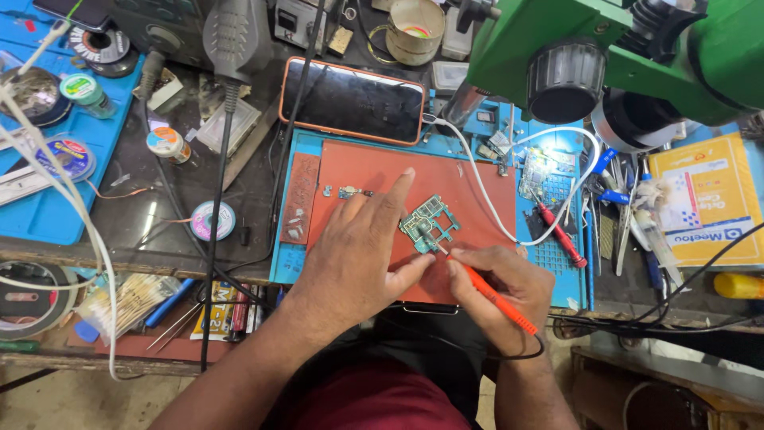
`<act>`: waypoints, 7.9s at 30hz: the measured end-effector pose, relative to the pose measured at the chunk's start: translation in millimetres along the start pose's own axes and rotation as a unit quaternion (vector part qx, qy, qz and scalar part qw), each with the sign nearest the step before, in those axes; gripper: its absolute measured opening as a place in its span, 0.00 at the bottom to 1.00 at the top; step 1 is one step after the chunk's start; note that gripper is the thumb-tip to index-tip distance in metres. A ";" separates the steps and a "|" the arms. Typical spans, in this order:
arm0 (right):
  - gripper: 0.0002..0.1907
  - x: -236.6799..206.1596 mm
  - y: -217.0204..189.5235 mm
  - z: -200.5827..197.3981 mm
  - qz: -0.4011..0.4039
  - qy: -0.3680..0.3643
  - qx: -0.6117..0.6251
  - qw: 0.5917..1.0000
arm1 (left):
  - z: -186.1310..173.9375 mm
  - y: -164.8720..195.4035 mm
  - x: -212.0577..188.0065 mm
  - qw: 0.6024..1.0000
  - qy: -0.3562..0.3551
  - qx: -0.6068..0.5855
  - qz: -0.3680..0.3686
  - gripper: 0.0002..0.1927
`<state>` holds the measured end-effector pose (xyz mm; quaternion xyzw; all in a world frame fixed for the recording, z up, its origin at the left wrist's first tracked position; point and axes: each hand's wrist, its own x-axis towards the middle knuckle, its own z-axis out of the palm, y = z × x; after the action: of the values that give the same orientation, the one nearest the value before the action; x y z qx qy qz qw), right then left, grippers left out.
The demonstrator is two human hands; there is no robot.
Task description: The person uses a red-handled precision tool to scrape and clean the surface of a small green circuit board placed on a red mat. They repeatedly scrape different areas of the board, occasionally repositioning it with their left hand, and briefly switch to a syringe-like tool before resuming scraping.
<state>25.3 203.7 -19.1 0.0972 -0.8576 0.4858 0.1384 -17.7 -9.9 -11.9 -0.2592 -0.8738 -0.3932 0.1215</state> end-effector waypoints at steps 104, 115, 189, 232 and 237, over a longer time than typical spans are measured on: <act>0.09 -4.0 -14.5 10.9 -0.045 0.022 -0.044 0.998 | -20.9 -5.4 6.3 0.991 -0.060 0.118 0.017 0.33; 0.09 -2.3 -15.2 10.2 -0.084 0.020 -0.059 0.995 | -20.2 -4.5 7.5 0.992 -0.053 0.109 0.026 0.33; 0.11 0.0 -15.2 10.3 -0.018 0.012 -0.049 0.999 | -18.1 -6.2 5.1 0.993 -0.061 0.103 0.026 0.43; 0.09 -2.7 -10.7 10.0 -0.003 0.032 -0.001 0.999 | -22.5 -4.1 5.8 0.994 -0.038 0.094 0.035 0.43; 0.09 -1.8 -11.6 8.2 0.004 0.019 -0.034 0.999 | -21.6 -4.6 7.1 0.993 -0.042 0.103 0.034 0.43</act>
<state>29.3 190.8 -14.4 0.0794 -0.8712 0.4586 0.1562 -25.9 -26.1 2.5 -0.2910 -0.9047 -0.2853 0.1241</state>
